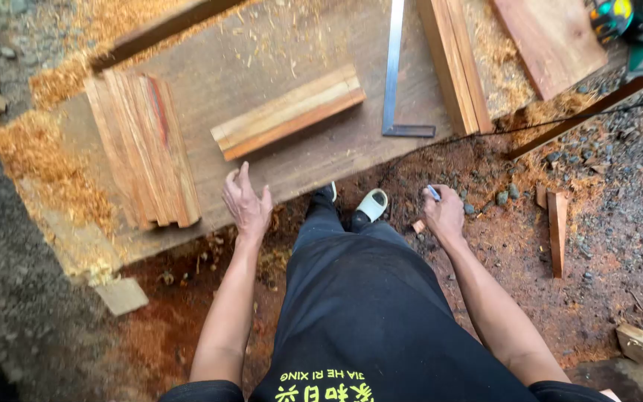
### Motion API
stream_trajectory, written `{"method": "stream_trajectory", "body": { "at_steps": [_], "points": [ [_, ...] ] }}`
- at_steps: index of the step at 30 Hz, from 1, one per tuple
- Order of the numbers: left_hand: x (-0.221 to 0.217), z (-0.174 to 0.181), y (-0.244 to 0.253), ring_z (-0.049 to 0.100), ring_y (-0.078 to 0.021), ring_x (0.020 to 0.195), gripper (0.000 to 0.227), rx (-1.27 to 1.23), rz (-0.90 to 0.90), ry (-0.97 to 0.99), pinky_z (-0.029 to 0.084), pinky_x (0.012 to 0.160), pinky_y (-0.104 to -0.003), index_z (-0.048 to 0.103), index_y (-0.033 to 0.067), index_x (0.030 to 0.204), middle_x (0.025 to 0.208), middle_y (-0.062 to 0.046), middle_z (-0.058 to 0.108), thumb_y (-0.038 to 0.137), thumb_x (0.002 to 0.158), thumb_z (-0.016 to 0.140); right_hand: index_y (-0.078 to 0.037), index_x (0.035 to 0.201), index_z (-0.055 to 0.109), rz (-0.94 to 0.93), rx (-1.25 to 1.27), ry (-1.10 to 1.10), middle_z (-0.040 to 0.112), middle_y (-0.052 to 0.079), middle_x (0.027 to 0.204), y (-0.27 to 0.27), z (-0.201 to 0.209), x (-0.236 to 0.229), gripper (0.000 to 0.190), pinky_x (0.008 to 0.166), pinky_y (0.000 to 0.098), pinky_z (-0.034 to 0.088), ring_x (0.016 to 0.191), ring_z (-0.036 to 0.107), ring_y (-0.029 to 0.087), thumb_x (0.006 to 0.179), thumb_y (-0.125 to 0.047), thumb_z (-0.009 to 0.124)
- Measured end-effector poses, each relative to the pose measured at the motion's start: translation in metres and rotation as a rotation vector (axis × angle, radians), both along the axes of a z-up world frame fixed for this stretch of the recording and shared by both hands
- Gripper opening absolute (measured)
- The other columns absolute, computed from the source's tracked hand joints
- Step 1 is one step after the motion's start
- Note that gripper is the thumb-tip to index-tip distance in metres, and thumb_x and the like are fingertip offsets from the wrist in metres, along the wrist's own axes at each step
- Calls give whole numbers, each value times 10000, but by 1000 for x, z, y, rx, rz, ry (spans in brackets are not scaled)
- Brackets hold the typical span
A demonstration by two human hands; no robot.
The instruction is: Marking lines on wooden blocks using a try square and a marker for layout
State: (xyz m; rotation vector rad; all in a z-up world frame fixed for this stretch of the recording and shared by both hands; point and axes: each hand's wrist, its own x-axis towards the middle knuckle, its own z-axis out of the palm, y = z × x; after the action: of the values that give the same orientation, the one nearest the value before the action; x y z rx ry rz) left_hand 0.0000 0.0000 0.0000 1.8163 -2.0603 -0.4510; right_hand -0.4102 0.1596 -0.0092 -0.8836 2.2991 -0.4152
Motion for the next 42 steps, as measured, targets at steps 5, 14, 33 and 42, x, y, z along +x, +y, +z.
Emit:
{"method": "stream_trajectory", "body": {
  "at_steps": [5,14,33,42],
  "points": [
    [-33,33,-105,341,-479,1431,1206,-32,-212,-229,213,1193,-618,301,70,1595,1495,-291,364,176,604,980,-73,1185,716,-89,-195,-229,716,182,923,-119,7,35,363,681,419,546,784,654,308,991,-374,657],
    [-59,-17,-166,561,-351,1146,1030,115,-616,-347,400,1026,-512,428,39,1419,1184,-175,519,298,560,936,-28,1255,566,570,40,394,548,205,1152,-175,-48,11,547,886,481,587,1064,623,458,790,-162,821],
    [-48,-77,-101,472,-325,1222,430,-607,-415,-349,427,1001,-442,566,125,1383,1275,-154,521,178,957,556,28,1118,578,472,-617,297,520,171,954,-122,-40,-2,215,835,437,501,887,586,370,1099,-161,478],
    [-42,-78,-81,484,-375,1271,709,-446,-504,-381,377,1040,-501,421,71,1483,1353,-219,498,93,811,649,-137,776,571,-489,-589,-153,555,-14,601,-133,27,61,239,551,248,344,566,453,77,979,-125,695]
  ]
}}
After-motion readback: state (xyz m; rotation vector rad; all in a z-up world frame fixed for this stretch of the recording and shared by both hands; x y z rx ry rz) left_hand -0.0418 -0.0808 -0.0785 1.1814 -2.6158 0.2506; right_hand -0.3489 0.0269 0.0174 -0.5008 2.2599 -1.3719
